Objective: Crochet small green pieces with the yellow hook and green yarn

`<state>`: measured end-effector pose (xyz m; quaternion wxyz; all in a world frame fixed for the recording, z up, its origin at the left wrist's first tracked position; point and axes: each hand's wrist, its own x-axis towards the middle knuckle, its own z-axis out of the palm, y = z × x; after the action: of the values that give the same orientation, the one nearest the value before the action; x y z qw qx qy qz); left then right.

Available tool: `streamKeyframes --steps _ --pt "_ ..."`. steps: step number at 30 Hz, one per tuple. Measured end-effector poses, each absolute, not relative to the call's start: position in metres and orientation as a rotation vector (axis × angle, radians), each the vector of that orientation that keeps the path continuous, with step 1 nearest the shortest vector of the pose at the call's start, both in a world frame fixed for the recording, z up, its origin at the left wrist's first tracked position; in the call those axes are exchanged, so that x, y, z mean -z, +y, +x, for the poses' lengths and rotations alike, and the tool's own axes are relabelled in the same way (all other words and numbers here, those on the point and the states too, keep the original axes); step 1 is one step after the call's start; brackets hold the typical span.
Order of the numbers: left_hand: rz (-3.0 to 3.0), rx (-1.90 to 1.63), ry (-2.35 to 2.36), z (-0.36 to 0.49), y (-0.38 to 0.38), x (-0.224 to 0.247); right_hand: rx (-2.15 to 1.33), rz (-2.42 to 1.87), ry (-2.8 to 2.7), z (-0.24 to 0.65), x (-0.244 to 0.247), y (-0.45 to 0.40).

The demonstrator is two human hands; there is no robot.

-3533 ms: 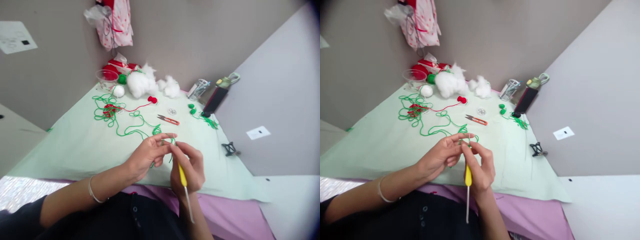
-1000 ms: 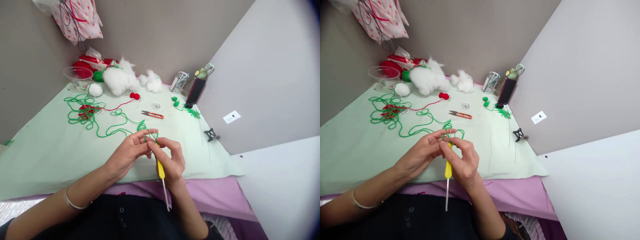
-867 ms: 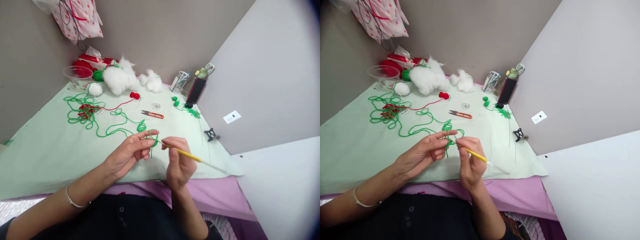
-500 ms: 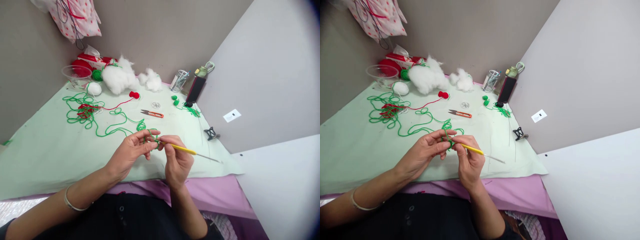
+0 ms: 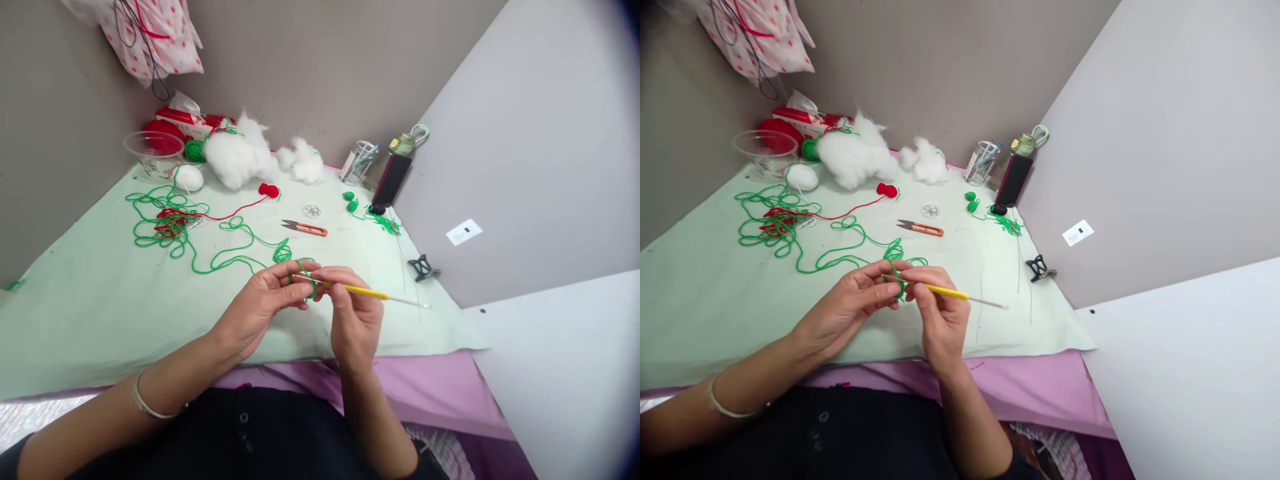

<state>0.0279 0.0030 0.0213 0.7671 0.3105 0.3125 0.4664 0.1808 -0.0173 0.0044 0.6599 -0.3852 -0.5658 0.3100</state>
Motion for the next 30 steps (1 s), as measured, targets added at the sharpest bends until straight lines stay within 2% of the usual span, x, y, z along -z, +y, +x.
streamKeyframes --steps 9,16,18,25,30 --pt "0.774 -1.046 0.716 0.025 0.000 -0.025 -0.804 -0.854 -1.224 0.188 -0.005 -0.020" --pt "0.714 -0.995 0.686 0.026 -0.001 -0.023 0.052 -0.886 -1.760 0.187 0.009 -0.026" --pt "0.614 -0.946 0.629 0.027 0.001 -0.022 0.119 -0.899 -1.753 0.185 0.012 -0.025" --pt "0.576 -0.958 0.618 0.029 0.003 -0.021 -0.552 -0.856 -1.275 0.183 -0.002 -0.021" --pt "0.750 -1.002 0.625 0.032 -0.001 -0.024 -0.539 -0.921 -1.370 0.180 -0.006 -0.020"
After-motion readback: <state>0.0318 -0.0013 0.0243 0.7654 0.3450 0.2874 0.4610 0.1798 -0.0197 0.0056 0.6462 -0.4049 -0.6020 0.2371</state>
